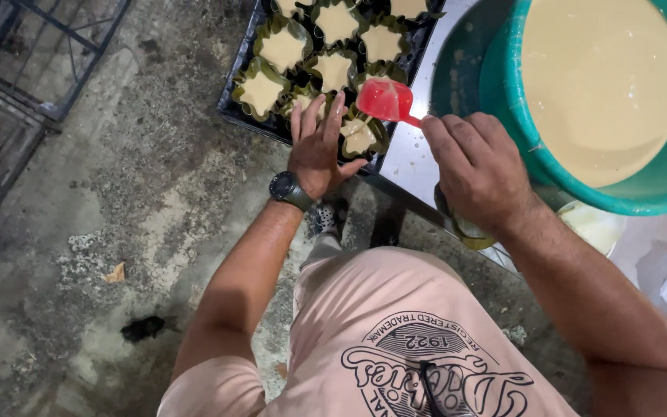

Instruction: Preparing cake molds with banana leaf liners and filling them with batter.

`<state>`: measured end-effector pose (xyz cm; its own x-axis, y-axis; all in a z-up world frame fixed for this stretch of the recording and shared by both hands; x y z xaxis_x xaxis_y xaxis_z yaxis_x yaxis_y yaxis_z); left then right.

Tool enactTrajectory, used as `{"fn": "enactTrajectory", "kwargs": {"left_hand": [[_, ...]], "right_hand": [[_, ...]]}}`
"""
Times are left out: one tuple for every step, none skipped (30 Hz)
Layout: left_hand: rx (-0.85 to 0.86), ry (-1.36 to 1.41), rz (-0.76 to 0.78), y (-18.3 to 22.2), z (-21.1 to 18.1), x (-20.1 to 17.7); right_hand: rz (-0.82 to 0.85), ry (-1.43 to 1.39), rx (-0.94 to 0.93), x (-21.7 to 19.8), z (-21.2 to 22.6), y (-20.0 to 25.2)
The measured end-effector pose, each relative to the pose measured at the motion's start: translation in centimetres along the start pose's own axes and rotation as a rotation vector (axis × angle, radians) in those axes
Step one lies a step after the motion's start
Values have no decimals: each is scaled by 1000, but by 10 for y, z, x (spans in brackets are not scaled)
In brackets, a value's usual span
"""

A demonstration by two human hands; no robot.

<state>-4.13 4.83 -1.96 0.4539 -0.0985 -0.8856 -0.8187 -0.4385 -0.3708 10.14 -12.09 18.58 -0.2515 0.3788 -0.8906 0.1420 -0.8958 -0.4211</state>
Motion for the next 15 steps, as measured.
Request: {"fn": "enactTrajectory", "kwargs": {"left_hand": [[0,-8,-2,0,0,1],[1,-16,-4,0,1,1],[6,-16,-3,0,2,5],[11,-12,-6,1,4,8],[16,-8,-10,2,5,11],[20,-9,-8,3,6,11],[25,-11,-17,3,6,10],[29,-13,-26,3,6,10],[34,-13,-24,5,4,10],[19,-30,-19,6,3,9],[4,-47,-14,8,2,9],[8,-48,-11,6,1,8],[-15,-15,-23,5,0,7],[-38,17,-32,5,-1,6],[-34,15,-27,6,-2,0]], "right_hand": [[-2,0,3,1,0,1],[-4,-1,7,3,-1,2],[-7,1,11,5,-1,3],[-7,8,13,7,-1,4],[-7,16,14,10,0,5],[-10,16,18,10,1,4],[-18,7,19,10,2,4],[-26,-1,20,10,3,4],[-28,0,24,11,3,5],[-30,0,29,12,4,6],[-32,0,34,13,4,7],[-35,1,38,15,4,9],[-41,-6,49,16,3,10],[-47,-14,61,18,4,12],[-49,-15,66,27,0,16]]}}
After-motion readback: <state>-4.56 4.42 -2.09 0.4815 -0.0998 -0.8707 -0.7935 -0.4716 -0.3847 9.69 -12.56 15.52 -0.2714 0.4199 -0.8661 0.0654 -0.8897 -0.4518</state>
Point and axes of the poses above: each hand's wrist, its own y-axis away from the middle knuckle, its own x-axis out of the palm, z = x × y, the point moved 2 cm from there along -y, towards the middle knuckle, and after that the axes turned 14 degrees about -y, right-handed, at the moved point
